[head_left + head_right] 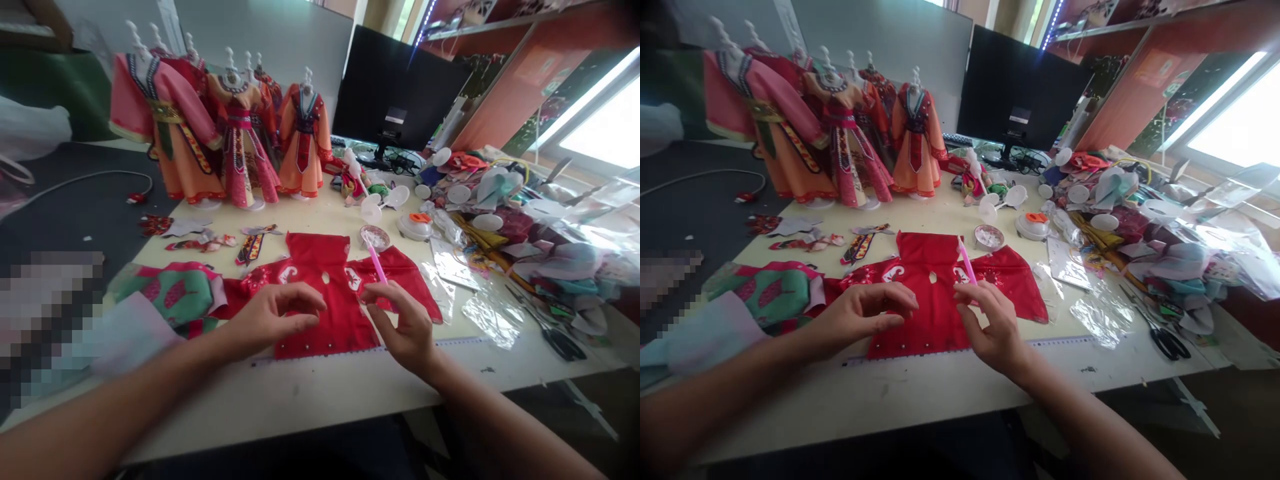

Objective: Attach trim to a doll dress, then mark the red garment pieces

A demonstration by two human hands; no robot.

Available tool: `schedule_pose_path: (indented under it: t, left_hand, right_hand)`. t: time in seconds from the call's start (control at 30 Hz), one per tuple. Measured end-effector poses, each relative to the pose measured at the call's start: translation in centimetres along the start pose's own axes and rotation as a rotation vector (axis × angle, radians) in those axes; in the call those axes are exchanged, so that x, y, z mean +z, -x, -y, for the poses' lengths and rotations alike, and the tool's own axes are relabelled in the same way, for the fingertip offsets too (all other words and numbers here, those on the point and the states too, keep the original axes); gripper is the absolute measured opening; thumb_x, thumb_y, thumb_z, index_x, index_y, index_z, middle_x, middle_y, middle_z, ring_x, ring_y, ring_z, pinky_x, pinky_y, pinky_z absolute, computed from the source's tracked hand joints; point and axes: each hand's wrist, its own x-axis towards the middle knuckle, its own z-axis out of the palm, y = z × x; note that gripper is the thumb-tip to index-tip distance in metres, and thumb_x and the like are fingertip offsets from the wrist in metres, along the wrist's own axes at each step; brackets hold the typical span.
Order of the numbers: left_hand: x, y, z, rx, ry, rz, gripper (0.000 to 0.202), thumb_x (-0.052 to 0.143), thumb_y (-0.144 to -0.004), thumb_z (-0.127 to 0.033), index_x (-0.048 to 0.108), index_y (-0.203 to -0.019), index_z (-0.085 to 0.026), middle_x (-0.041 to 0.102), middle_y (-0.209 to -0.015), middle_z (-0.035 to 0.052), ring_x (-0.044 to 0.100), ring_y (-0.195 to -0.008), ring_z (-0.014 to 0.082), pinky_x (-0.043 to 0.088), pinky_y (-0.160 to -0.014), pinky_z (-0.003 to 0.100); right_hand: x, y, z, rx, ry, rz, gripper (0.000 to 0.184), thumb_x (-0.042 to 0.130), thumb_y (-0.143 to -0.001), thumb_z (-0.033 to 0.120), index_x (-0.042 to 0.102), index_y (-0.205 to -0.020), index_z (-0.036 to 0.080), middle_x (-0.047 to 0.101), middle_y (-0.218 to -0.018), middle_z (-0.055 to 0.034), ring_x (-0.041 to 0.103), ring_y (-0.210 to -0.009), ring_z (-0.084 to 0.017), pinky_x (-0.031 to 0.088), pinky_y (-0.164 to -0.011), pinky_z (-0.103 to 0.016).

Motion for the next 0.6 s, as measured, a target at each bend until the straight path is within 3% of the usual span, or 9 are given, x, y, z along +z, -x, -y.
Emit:
schedule_pose_path:
  t: [0.17,0.37,0.47,0.6]
  left_hand:
    - [-0.1,-0.2,0.5,-0.077,0.197,-0.116,0.012,0.073,-0.073,-0.024,0.068,-0.080,-0.015,0.064,-0.093,0.0054,0.060,-0.087,0.0133,0.050,-0.077,0.026]
    - [-0.5,-0.4,0.8,-0.138,0.303,-0.201,0.014,0.073,-0.071,-0.024,0.069,-0.079,-0.014,0.065,-0.083,0.0038,0.060,-0.078,0.0122,0.049,-0.078,0.028]
    - [-0.4,-0.2,0.8,-0.113,0.262,-0.166,0.010,0.069,-0.074,-0.022,0.067,-0.080,-0.014,0.066,-0.084,0.0041,0.061,-0.081,0.0131,0.049,-0.079,0.029]
    - [-0.2,0.2,0.4,-0.029,0.079,-0.030,0.007,0.062,-0.079,-0.021,0.064,-0.081,-0.014,0.068,-0.089,0.0058,0.063,-0.086,0.0157,0.049,-0.078,0.030]
  right_hand:
    - [1.5,-2.1,0.0,0.008,-0.057,0.062,0.027,0.053,-0.082,0.008,0.058,-0.106,0.020,0.063,-0.090,-0.0041,0.060,-0.083,-0.017,0.052,-0.072,-0.034]
    - [3.7,-1.9,-0.1,0.021,-0.069,0.135,0.023,0.053,-0.083,0.012,0.059,-0.104,0.019,0.062,-0.089,-0.0053,0.060,-0.084,-0.018,0.051,-0.073,-0.035]
    - [4.1,-1.7,-0.2,0.041,-0.102,0.146,0.024,0.053,-0.084,0.012,0.059,-0.106,0.019,0.062,-0.088,-0.0053,0.059,-0.083,-0.018,0.051,-0.072,-0.034]
    - [4.0,-1.7,-0.2,0.097,-0.150,0.165,0.025,0.052,-0.084,0.012,0.059,-0.107,0.019,0.060,-0.087,-0.0053,0.058,-0.081,-0.017,0.051,-0.069,-0.033]
